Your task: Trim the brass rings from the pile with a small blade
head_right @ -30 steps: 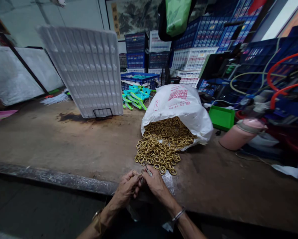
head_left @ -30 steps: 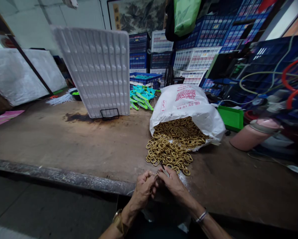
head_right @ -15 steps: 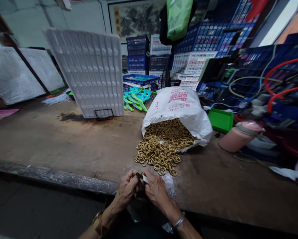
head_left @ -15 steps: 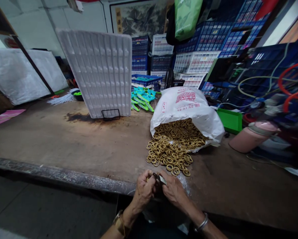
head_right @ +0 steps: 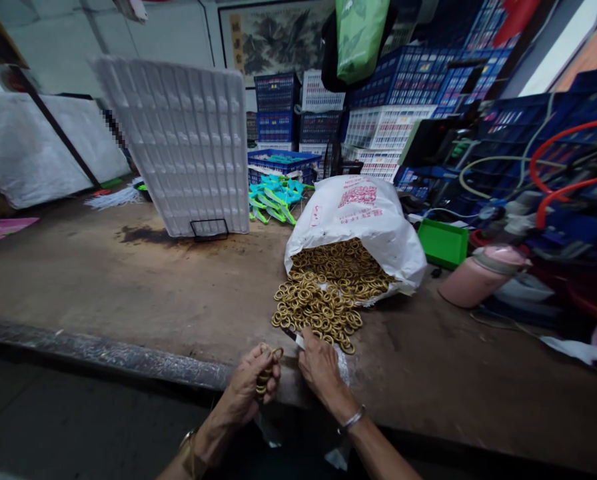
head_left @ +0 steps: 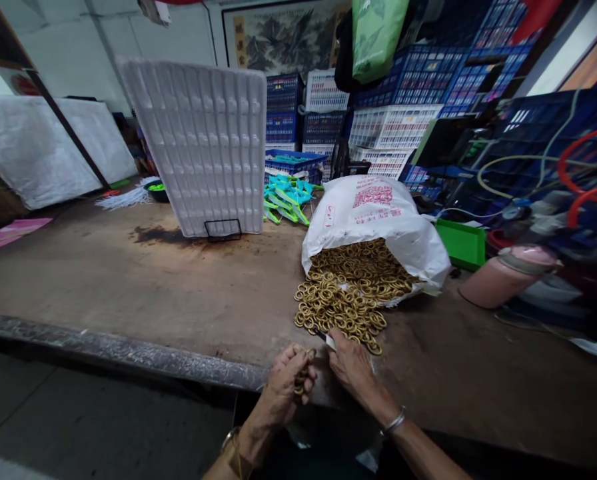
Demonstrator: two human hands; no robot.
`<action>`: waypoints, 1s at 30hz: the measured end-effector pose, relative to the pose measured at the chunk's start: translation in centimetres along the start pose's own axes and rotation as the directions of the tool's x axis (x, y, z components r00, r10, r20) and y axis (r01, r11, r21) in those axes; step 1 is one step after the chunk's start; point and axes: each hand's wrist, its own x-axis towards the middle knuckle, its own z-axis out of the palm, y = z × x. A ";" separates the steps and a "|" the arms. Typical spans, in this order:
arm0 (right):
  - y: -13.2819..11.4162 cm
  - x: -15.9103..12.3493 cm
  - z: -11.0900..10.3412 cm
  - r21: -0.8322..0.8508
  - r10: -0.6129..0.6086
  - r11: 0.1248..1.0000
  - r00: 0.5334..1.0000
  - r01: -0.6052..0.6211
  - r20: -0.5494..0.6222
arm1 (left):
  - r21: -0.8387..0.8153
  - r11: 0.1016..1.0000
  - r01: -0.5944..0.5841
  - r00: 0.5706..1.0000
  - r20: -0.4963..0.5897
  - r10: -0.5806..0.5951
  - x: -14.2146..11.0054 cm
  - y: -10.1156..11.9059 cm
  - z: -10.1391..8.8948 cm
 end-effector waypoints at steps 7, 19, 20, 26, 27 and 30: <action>-1.6 1.8 1.1 -0.069 0.018 0.997 1.000 -0.018 0.001 | -0.078 0.997 -0.003 1.000 -0.027 0.000 0.2 0.6 -1.2; -0.4 0.9 1.3 0.001 -0.065 0.998 0.996 0.065 0.055 | -0.158 0.987 0.011 1.000 -0.008 -0.013 0.9 1.0 -1.3; -0.5 1.1 1.3 0.005 -0.041 0.999 0.998 0.041 0.047 | -0.161 0.987 0.016 1.000 -0.005 -0.017 1.0 1.0 -1.3; -1.9 2.7 1.8 -0.059 0.040 0.997 0.999 -0.040 0.000 | -0.145 0.989 0.035 0.999 0.013 -0.033 0.9 1.1 -1.7; -2.0 3.0 1.8 -0.074 0.043 0.996 0.999 -0.044 -0.004 | -0.137 0.990 0.030 0.999 0.015 -0.028 0.9 1.1 -1.7; -2.1 3.4 1.7 -0.086 0.053 0.995 0.999 -0.053 0.000 | -0.120 0.993 0.016 1.000 -0.003 -0.017 1.0 1.1 -1.9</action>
